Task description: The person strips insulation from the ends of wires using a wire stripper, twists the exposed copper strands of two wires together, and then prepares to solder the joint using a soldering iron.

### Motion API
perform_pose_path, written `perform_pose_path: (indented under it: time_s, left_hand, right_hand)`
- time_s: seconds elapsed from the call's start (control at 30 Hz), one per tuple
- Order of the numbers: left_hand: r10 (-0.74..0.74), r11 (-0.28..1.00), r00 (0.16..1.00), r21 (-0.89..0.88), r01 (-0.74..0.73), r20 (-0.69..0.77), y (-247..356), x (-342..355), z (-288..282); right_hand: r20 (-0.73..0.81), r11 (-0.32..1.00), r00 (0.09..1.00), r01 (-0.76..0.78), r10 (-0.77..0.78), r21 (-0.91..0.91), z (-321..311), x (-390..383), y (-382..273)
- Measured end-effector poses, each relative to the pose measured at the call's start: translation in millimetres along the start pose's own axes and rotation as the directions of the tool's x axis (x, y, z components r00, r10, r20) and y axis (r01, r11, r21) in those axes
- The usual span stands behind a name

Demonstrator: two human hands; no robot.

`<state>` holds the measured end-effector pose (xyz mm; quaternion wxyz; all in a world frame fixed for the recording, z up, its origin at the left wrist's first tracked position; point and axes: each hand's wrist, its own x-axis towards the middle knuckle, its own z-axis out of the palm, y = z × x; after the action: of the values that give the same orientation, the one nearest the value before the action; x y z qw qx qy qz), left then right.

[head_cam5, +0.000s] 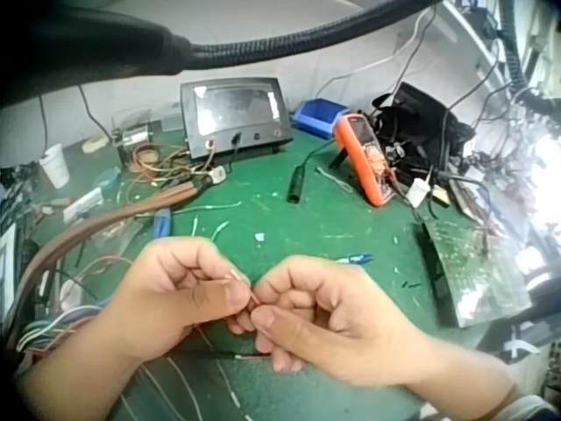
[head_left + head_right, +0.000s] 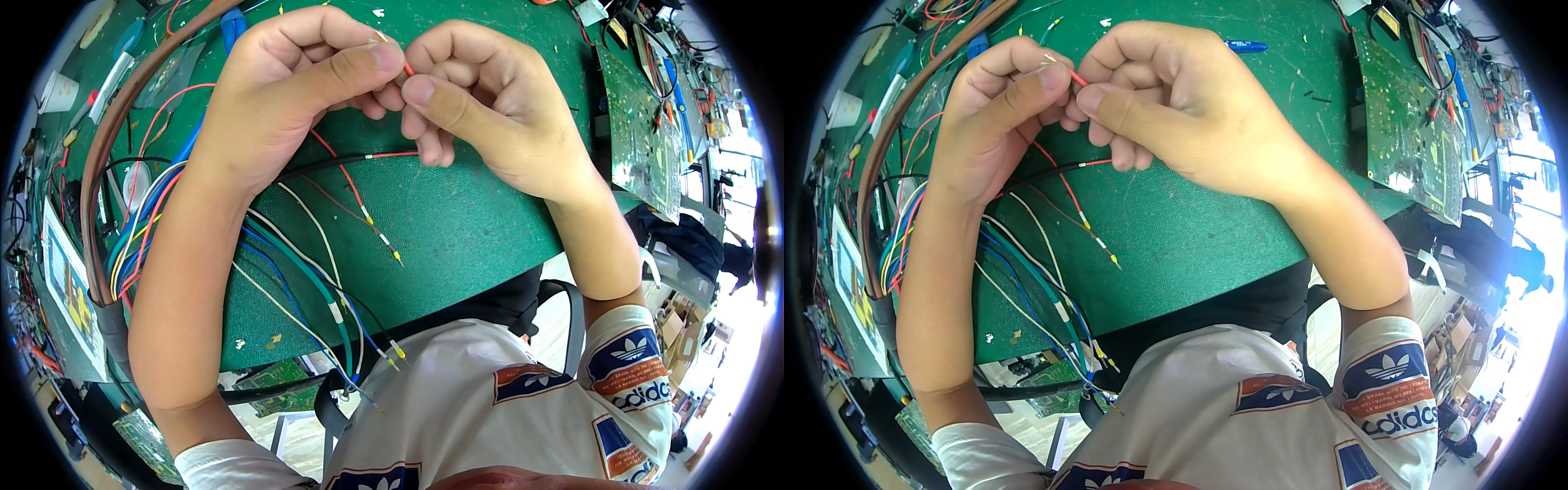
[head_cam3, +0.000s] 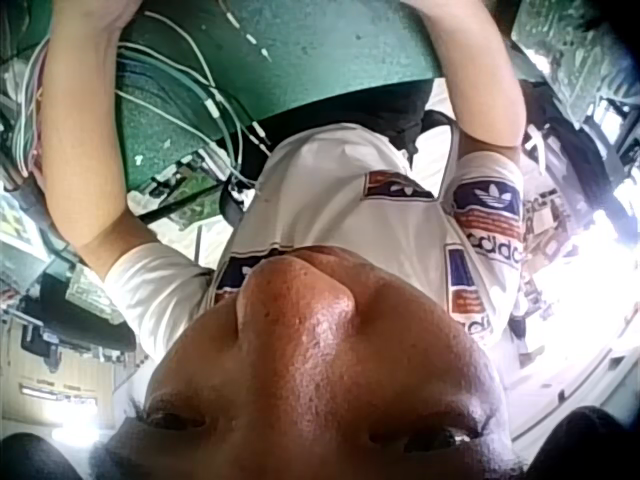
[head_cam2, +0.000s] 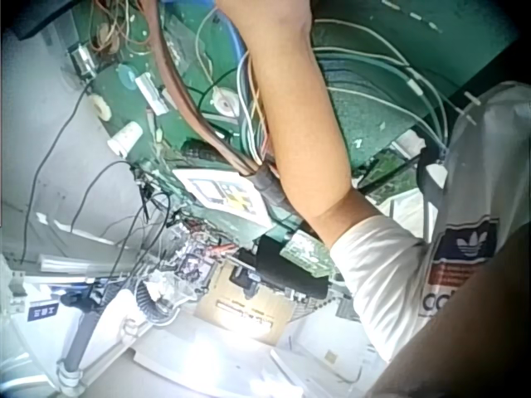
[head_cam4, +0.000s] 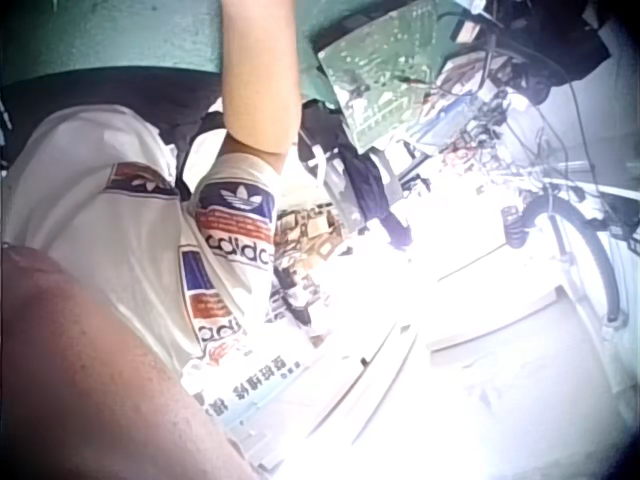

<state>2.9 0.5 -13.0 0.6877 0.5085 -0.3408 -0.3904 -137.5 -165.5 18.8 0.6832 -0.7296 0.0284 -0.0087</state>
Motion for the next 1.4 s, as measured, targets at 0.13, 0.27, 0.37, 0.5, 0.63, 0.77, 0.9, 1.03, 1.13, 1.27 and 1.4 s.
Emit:
perform_pose_path:
  time_s: [0.13,0.27,0.37,0.5,0.63,0.77,0.9,1.03,1.13,1.27,1.4]
  left_hand:
    - [-0.004,1.0,1.0,0.011,0.004,-0.004,-0.5,-0.2,-1.7]
    - [0.01,1.0,1.0,-0.01,-0.01,-0.005,0.8,-0.2,0.4]
    - [0.03,0.999,0.999,-0.015,-0.03,0.02,0.0,0.8,-1.0]
    - [0.023,0.999,1.0,-0.025,-0.023,0.001,1.2,1.6,0.3]
    - [0.018,1.0,0.999,-0.018,-0.018,-0.046,0.3,3.1,-0.3]
    - [0.004,0.999,0.996,0.045,0.001,-0.094,1.7,0.7,0.3]
    - [0.008,0.998,0.996,0.06,-0.003,-0.088,0.9,0.6,-0.5]
    - [-0.015,0.997,0.997,0.076,0.02,-0.075,1.9,1.3,-0.2]
    - [-0.022,0.997,0.998,0.078,0.027,-0.063,3.0,1.5,-0.8]
    - [0.023,0.998,0.997,0.064,-0.018,-0.073,1.8,1.3,0.8]
    - [0.038,0.999,0.997,0.037,-0.036,-0.071,2.2,1.3,0.3]
  right_hand:
    - [-0.01,1.0,1.0,0.026,-0.026,0.013,1.5,0.7,3.7]
    - [-0.006,0.997,1.0,0.02,-0.02,0.071,3.1,1.1,3.6]
    - [0.009,0.992,1.0,-0.001,-0.001,0.128,4.6,1.4,4.5]
    - [0.039,0.96,0.999,-0.024,0.014,0.278,5.6,4.0,7.7]
    - [0.052,0.927,0.998,-0.056,0.04,0.372,6.5,5.5,9.4]
    - [0.055,0.922,0.996,-0.085,0.069,0.378,6.5,5.5,7.7]
    - [0.051,0.937,0.994,-0.108,0.096,0.333,5.3,3.9,3.0]
    - [0.023,0.949,0.998,-0.061,0.057,0.309,4.6,4.2,6.7]
    - [0.011,0.949,0.997,-0.074,0.074,0.305,2.8,4.0,5.9]
    - [-0.02,0.961,0.997,-0.061,0.069,0.269,2.2,2.9,3.1]
    - [-0.025,0.965,0.997,-0.063,0.072,0.255,2.0,2.6,2.9]
